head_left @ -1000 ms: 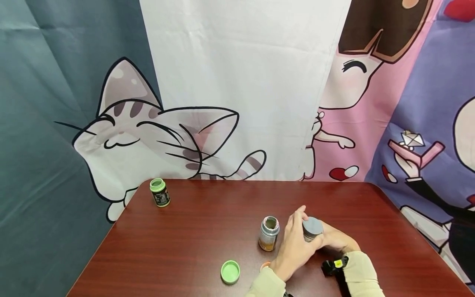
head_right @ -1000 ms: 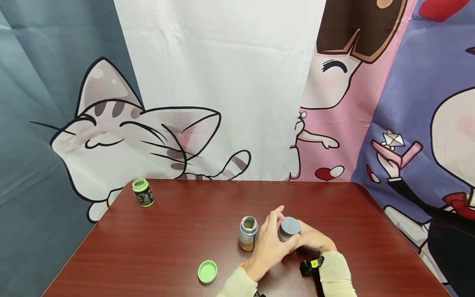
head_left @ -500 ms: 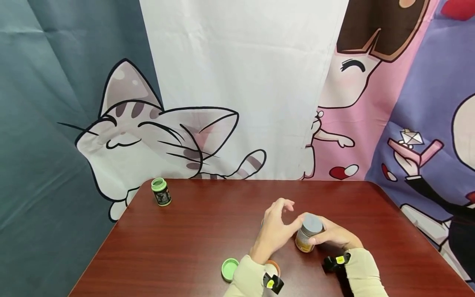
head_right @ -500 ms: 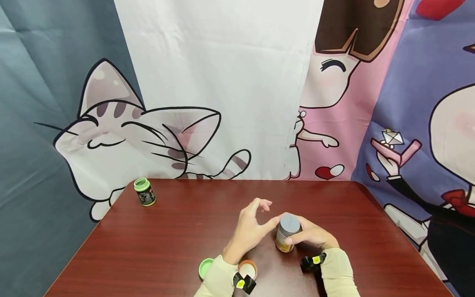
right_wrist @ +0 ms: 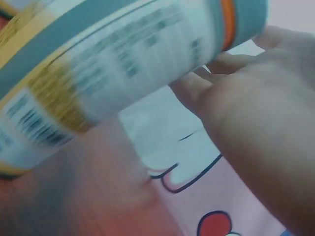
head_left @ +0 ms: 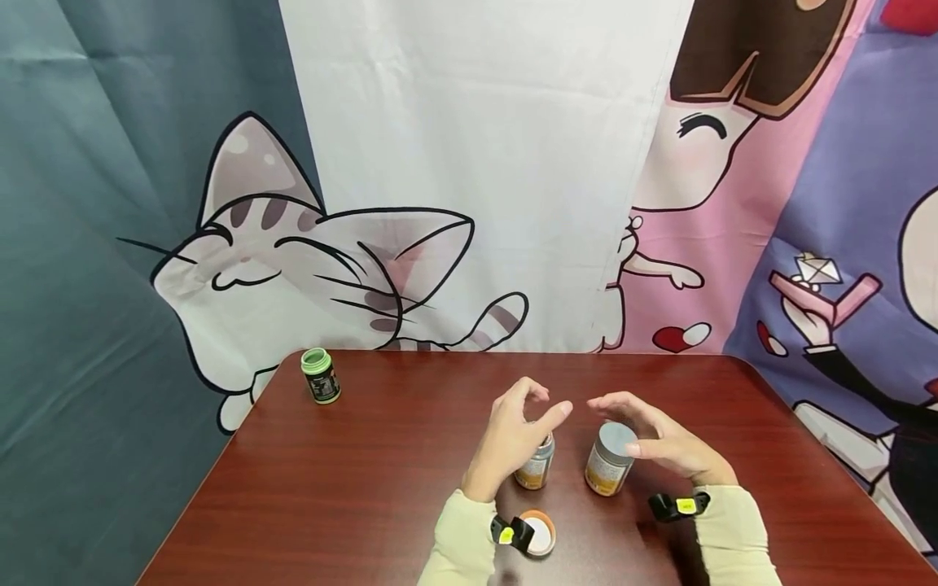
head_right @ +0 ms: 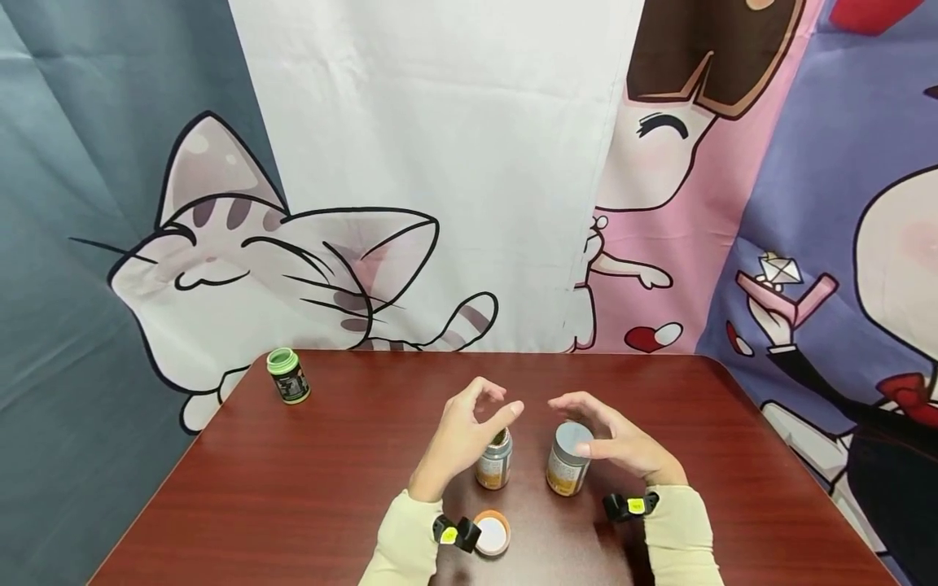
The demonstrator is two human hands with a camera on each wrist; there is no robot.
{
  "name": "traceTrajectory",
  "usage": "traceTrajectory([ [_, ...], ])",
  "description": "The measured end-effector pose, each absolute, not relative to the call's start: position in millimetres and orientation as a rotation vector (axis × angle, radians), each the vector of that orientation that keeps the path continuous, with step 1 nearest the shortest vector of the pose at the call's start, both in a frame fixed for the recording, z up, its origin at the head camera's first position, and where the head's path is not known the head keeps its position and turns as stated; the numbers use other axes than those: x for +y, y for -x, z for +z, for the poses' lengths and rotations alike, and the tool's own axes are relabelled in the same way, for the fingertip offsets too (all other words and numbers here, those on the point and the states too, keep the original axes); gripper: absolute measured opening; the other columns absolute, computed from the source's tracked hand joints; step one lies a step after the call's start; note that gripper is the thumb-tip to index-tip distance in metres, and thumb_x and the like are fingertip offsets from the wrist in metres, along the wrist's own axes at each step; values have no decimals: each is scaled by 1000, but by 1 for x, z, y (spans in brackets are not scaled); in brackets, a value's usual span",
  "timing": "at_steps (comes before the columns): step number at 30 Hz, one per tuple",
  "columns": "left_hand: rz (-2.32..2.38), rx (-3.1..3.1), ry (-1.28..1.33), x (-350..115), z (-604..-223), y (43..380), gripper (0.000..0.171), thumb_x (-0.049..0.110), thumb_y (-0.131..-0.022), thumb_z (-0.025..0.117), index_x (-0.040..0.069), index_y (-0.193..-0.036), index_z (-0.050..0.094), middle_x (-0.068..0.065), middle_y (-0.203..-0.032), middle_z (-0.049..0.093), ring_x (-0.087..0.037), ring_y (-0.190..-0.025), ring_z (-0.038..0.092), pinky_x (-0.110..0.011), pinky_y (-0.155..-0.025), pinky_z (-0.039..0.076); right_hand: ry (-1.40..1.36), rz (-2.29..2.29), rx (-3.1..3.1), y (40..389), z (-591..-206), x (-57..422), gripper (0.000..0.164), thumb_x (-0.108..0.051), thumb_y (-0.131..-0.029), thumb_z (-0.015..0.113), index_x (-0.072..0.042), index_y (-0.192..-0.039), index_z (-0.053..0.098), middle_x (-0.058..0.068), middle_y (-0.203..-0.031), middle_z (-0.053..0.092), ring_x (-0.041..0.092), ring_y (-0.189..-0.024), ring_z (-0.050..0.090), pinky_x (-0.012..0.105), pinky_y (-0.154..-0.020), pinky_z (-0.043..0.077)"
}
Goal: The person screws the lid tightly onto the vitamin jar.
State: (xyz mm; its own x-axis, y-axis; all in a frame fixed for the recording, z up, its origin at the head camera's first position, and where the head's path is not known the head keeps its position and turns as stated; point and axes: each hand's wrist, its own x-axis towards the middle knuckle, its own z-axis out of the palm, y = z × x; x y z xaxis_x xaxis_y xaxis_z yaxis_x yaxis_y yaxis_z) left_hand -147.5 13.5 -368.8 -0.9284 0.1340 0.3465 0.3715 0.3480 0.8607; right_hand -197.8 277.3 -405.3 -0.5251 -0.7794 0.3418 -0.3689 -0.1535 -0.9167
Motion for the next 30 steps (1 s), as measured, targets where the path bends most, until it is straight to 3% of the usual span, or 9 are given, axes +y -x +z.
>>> traceTrajectory([
  [4,-1600,-2556,465,4,-365,144,54,63,-71,64,22,-105,51,7,-107,52,-12,-98,51,-31,-81,46,1352,-1778,1766,193,-394,275,60,6,-82,47,14,-135,21,28,-140,28,36,-133,26,30,-106,28],
  [10,-1420,-2682,548,-7,-362,138,71,66,-65,66,23,-117,46,7,-116,47,-13,-93,46,-30,-77,42,1485,-1818,1715,184,-370,267,64,16,-79,48,17,-135,16,31,-140,24,44,-132,20,33,-108,24],
  [18,-1256,-2796,591,-16,-371,129,99,70,-56,70,19,-133,35,1,-128,43,-15,-114,42,-39,-91,41,1472,-1830,1724,167,-355,238,70,18,-79,51,15,-138,12,31,-142,21,40,-133,21,32,-108,24],
  [24,-1050,-2884,574,-25,-383,123,117,67,-55,73,6,-142,24,-16,-130,44,-31,-118,44,-45,-94,40,1251,-1737,2199,161,-361,205,71,0,-80,67,-1,-139,27,13,-140,35,29,-131,32,31,-106,28],
  [27,-984,-2986,531,-26,-385,120,119,57,-57,78,-2,-142,20,-25,-130,43,-39,-118,42,-48,-94,39,1121,-1669,2424,158,-364,192,75,-12,-78,72,-11,-139,30,2,-139,37,24,-130,35,34,-105,30],
  [30,-896,-3114,489,-25,-386,118,116,49,-57,82,-8,-139,23,-29,-130,41,-42,-120,40,-48,-95,38,1049,-1684,2511,154,-365,180,76,-13,-77,74,-12,-139,30,1,-139,37,25,-129,35,41,-104,30],
])
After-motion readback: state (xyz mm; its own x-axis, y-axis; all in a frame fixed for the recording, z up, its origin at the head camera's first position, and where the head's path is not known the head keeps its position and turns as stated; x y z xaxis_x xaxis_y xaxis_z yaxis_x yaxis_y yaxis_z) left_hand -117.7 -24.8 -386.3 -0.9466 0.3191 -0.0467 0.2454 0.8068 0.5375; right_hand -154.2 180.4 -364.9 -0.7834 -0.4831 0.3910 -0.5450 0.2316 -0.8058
